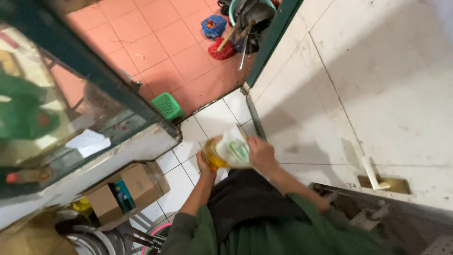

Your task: Preparing a meal by pouring oil into a wok, chopping onions, and stirring several pots on gas stoves.

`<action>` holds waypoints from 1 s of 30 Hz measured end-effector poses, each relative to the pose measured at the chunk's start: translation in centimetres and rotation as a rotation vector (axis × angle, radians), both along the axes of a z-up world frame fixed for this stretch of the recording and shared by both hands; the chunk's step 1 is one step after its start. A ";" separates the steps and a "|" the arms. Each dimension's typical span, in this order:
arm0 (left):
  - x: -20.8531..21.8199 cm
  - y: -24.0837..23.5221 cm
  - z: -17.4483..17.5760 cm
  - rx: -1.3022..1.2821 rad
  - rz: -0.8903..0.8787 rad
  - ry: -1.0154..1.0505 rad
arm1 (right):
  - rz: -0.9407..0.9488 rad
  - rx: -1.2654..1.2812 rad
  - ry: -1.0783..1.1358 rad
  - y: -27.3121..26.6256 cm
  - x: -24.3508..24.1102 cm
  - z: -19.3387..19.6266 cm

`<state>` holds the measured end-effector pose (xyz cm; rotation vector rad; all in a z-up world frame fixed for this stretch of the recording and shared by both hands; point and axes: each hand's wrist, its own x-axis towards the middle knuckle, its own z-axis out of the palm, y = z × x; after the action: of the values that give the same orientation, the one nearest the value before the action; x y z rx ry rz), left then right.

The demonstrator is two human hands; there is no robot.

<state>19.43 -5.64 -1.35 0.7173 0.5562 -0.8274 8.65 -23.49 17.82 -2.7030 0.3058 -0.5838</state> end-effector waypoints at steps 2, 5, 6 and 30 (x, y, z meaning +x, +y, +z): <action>3.3 -3.6 1.2 -0.103 0.067 -0.060 | -0.034 -0.090 -0.138 -3.3 5.6 2.1; 8.4 -8.2 2.9 -0.229 0.111 -0.266 | 0.025 -0.131 -0.194 -8.9 12.5 0.2; 9.7 -8.9 3.7 -0.221 0.142 -0.266 | 0.055 -0.124 -0.191 -10.2 14.8 0.7; 64.7 -28.9 8.1 0.459 0.092 -1.402 | 0.926 0.012 -0.188 -32.3 73.6 -3.5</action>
<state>84.10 -34.58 6.79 1.4533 -0.5179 0.0372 82.26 -55.79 14.35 -2.3745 -0.9312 -0.5128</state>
